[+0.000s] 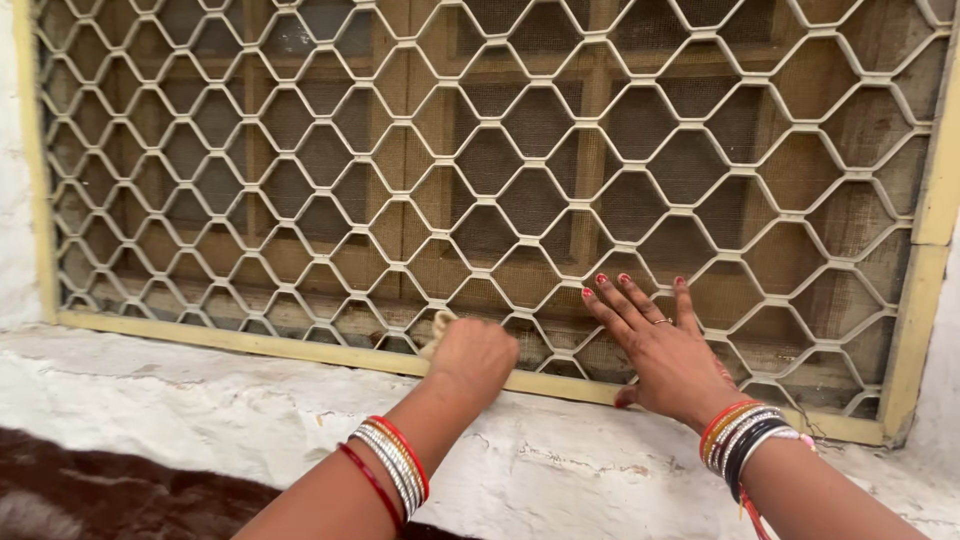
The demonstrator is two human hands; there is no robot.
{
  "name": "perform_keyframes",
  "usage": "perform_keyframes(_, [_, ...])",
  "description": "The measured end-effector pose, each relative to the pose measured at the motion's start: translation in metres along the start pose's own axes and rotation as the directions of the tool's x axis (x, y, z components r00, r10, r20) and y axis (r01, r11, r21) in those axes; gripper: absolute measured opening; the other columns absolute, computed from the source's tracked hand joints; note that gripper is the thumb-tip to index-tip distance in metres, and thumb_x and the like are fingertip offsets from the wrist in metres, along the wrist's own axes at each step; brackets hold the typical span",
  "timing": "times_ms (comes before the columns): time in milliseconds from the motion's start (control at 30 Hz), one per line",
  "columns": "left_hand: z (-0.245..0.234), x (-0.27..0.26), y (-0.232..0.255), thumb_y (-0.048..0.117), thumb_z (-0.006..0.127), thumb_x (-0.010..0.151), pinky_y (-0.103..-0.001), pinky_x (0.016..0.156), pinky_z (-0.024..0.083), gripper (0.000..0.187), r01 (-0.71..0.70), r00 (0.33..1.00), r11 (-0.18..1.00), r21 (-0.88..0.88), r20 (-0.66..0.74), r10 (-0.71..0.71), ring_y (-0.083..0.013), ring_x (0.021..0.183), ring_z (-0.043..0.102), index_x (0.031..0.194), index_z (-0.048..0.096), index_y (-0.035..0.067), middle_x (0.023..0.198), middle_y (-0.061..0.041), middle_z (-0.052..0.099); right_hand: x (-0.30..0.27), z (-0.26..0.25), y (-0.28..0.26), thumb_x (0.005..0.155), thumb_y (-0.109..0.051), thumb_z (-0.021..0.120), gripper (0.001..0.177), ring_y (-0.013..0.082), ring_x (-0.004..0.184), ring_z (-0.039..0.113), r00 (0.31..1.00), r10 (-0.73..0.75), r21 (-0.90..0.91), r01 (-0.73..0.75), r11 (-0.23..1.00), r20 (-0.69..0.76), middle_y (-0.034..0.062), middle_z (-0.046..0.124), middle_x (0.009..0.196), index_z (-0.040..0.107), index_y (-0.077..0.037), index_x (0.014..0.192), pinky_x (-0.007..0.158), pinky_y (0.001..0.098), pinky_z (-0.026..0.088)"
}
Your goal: The person wipes a metal mesh window frame and the glass behind it using a cloth, moving the cloth across different sections of the window.
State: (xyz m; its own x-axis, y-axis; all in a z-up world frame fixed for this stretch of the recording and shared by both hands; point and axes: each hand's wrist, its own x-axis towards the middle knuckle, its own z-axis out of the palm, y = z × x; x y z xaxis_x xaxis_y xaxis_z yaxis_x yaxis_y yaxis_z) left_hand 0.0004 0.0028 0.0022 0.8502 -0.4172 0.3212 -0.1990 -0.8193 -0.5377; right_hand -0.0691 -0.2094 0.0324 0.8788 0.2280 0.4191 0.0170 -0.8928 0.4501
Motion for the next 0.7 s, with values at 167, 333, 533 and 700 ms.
perform_keyframes(167, [-0.011, 0.011, 0.056, 0.013, 0.067, 0.088, -0.045, 0.068, 0.059, 0.015, -0.322, 0.787, 0.921, -0.217, -0.603, 0.134, -0.0278, 0.092, 0.072, 0.102, 0.073, 0.013, 0.099, -0.011, 0.071, 0.003, 0.002, 0.001, 0.07, -0.051, 0.089, 0.127, 0.0149, 0.156, -0.001, 0.998, 0.011, 0.058, -0.007, 0.998, -0.056, -0.0077, 0.0, 0.172, 0.005, -0.03, 0.162, 0.125, 0.0621, -0.005])
perform_keyframes(333, [-0.008, 0.018, 0.071, 0.017, 0.067, 0.091, -0.04, 0.071, 0.06, 0.012, -0.286, 0.832, 0.936, -0.203, -0.538, 0.138, -0.0298, 0.09, 0.073, 0.098, 0.076, 0.013, 0.107, -0.013, 0.07, 0.004, 0.004, -0.001, 0.065, -0.046, 0.091, 0.127, 0.0128, 0.157, 0.004, 0.997, 0.044, 0.047, -0.041, 0.998, -0.061, -0.0111, 0.006, 0.169, 0.012, -0.032, 0.163, 0.127, 0.0608, -0.003])
perform_keyframes(533, [0.011, 0.007, 0.024, 0.019, 0.072, 0.084, -0.042, 0.073, 0.058, 0.015, -0.209, 0.89, 0.965, -0.16, -0.44, 0.12, -0.029, 0.092, 0.071, 0.098, 0.075, 0.013, 0.105, -0.012, 0.07, 0.001, -0.018, -0.014, 0.068, -0.052, 0.089, 0.126, 0.0172, 0.156, 0.011, 0.996, 0.077, 0.053, -0.075, 0.996, -0.052, -0.0046, 0.014, 0.167, 0.01, -0.031, 0.164, 0.128, 0.0643, 0.002])
perform_keyframes(700, [0.025, -0.002, -0.011, 0.019, 0.071, 0.085, -0.043, 0.076, 0.057, 0.015, -0.155, 0.916, 0.966, -0.207, -0.395, 0.062, -0.0302, 0.089, 0.072, 0.098, 0.074, 0.013, 0.103, -0.012, 0.071, 0.023, -0.034, -0.035, 0.062, -0.053, 0.093, 0.139, 0.0281, 0.157, -0.007, 0.988, 0.099, 0.004, -0.099, 0.995, -0.115, 0.0045, -0.006, 0.17, 0.001, -0.038, 0.165, 0.121, 0.0707, -0.002])
